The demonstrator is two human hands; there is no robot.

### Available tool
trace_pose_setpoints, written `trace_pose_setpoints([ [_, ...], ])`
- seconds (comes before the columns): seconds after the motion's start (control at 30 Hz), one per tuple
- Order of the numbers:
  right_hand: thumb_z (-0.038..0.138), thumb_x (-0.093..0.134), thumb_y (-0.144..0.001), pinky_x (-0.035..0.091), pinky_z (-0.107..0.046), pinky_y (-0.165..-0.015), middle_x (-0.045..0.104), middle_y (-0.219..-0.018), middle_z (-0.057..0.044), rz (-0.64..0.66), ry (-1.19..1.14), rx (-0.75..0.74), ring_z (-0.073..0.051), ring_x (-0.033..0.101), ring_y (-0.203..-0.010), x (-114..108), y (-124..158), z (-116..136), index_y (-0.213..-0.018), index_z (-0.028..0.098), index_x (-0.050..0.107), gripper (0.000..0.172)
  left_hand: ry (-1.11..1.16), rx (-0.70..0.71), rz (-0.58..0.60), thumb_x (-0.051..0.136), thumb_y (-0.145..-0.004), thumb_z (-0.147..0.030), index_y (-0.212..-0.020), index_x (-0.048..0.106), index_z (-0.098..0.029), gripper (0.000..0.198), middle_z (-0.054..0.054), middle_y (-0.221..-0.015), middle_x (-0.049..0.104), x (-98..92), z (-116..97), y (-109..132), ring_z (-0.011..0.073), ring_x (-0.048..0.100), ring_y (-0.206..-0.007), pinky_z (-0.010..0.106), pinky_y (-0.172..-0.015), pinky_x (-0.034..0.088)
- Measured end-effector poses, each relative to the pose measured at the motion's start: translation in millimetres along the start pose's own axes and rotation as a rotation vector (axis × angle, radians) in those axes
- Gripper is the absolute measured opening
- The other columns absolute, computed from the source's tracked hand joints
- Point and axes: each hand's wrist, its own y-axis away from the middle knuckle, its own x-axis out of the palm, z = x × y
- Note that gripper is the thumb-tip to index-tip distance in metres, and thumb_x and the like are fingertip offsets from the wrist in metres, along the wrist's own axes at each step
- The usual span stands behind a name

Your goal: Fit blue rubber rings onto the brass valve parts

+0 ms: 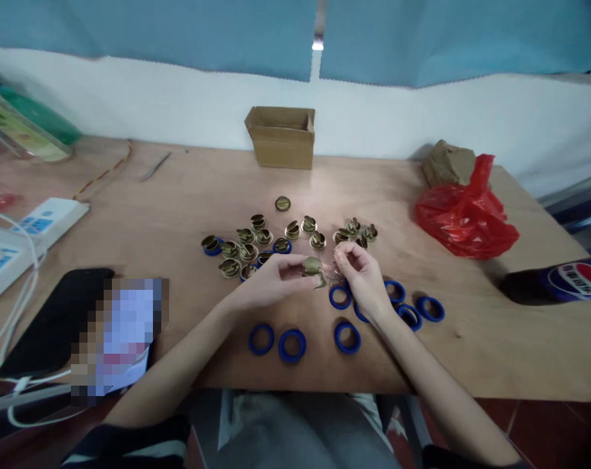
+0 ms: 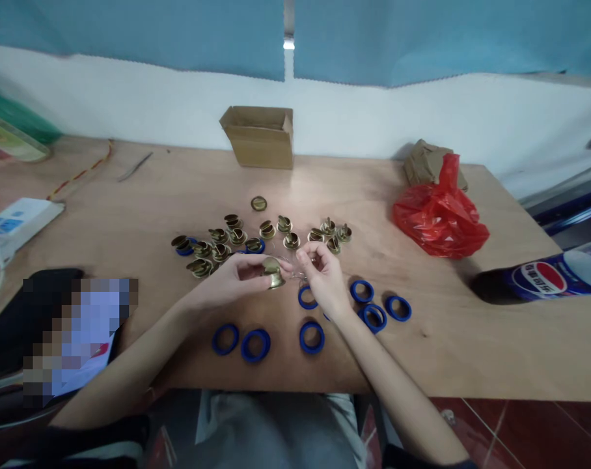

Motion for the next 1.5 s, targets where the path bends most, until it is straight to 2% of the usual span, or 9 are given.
trace_pose_setpoints([
  [0.1,0.053,0.067,-0.09,0.049,-0.029,-0.065,0.055,-0.08,0.0,-0.03,0.071,-0.07,-0.016,0.052,-0.071,2,2,-4,-0.082,0.023,0.057,0.032,0.078,-0.041,0.037,0.078,-0.082,-0.033,-0.105,0.08,-0.019,0.026,0.009,-0.115,0.08,6.3,1,0,0.0295,0.074,-0.112,0.048,-0.106,0.055],
  [0.27,0.051,0.061,-0.094,0.051,-0.032,-0.07,0.056,-0.094,-0.005,-0.038,0.138,-0.102,-0.019,0.056,-0.081,7,6,-7,-0.081,0.023,0.055,0.031,0.166,-0.103,0.052,0.081,-0.081,-0.04,-0.102,0.081,-0.018,0.03,0.01,-0.11,0.081,11.0,10,-1,0.0282,0.076,-0.105,0.047,-0.106,0.055],
  [0.4,0.05,0.062,-0.094,0.051,-0.031,-0.064,0.056,-0.099,-0.007,-0.046,0.126,-0.101,-0.018,0.057,-0.077,8,8,-8,-0.08,0.023,0.056,0.032,0.173,-0.094,0.057,0.08,-0.082,-0.038,-0.1,0.08,-0.018,0.028,0.009,-0.107,0.081,10.5,14,-2,0.0266,0.076,-0.103,0.045,-0.105,0.055],
  [0.6,0.048,0.059,-0.096,0.052,-0.034,-0.069,0.057,-0.095,-0.006,-0.015,0.225,-0.129,-0.02,0.059,-0.082,7,8,-5,-0.074,0.024,0.052,0.034,0.144,-0.077,0.091,0.079,-0.084,-0.037,-0.102,0.08,-0.017,0.027,0.008,-0.108,0.08,12.4,12,-2,0.0258,0.075,-0.105,0.042,-0.106,0.054],
  [0.9,0.053,0.066,-0.092,0.052,-0.034,-0.078,0.055,-0.093,-0.006,-0.095,0.116,-0.117,-0.021,0.057,-0.089,10,9,-3,-0.073,0.022,0.057,0.037,0.143,-0.02,0.014,0.076,-0.089,-0.038,-0.108,0.079,-0.016,0.029,0.008,-0.11,0.079,9.6,20,-4,0.0238,0.072,-0.107,0.038,-0.105,0.052],
  [1.0,0.052,0.071,-0.089,0.051,-0.033,-0.072,0.053,-0.094,-0.005,-0.11,0.029,-0.104,-0.02,0.056,-0.086,12,10,-1,-0.073,0.022,0.059,0.037,0.186,-0.036,0.018,0.078,-0.087,-0.039,-0.108,0.079,-0.015,0.033,0.008,-0.108,0.079,10.0,22,-4,0.023,0.072,-0.105,0.037,-0.104,0.051],
  [1.17,0.054,0.073,-0.087,0.045,-0.03,-0.056,0.05,-0.098,-0.005,-0.063,-0.024,-0.044,-0.015,0.05,-0.069,13,11,-1,-0.072,0.022,0.059,0.038,0.218,-0.04,0.052,0.081,-0.084,-0.041,-0.106,0.079,-0.015,0.035,0.008,-0.106,0.078,13.9,20,-4,0.0224,0.071,-0.102,0.035,-0.101,0.051],
  [1.33,0.051,0.069,-0.09,0.05,-0.034,-0.076,0.055,-0.095,-0.006,-0.102,0.055,-0.098,-0.021,0.056,-0.089,12,10,-3,-0.075,0.022,0.059,0.034,0.184,0.004,0.026,0.081,-0.084,-0.041,-0.102,0.08,-0.015,0.032,0.008,-0.105,0.076,13.3,20,-4,0.0223,0.069,-0.102,0.033,-0.095,0.05],
  [1.5,0.047,0.069,-0.092,0.049,-0.038,-0.087,0.056,-0.093,-0.006,-0.128,0.082,-0.148,-0.023,0.057,-0.097,11,10,-4,-0.074,0.023,0.059,0.032,0.115,0.053,0.019,0.078,-0.087,-0.04,-0.104,0.081,-0.016,0.029,0.01,-0.11,0.075,12.4,19,-4,0.0237,0.067,-0.108,0.036,-0.101,0.048],
])
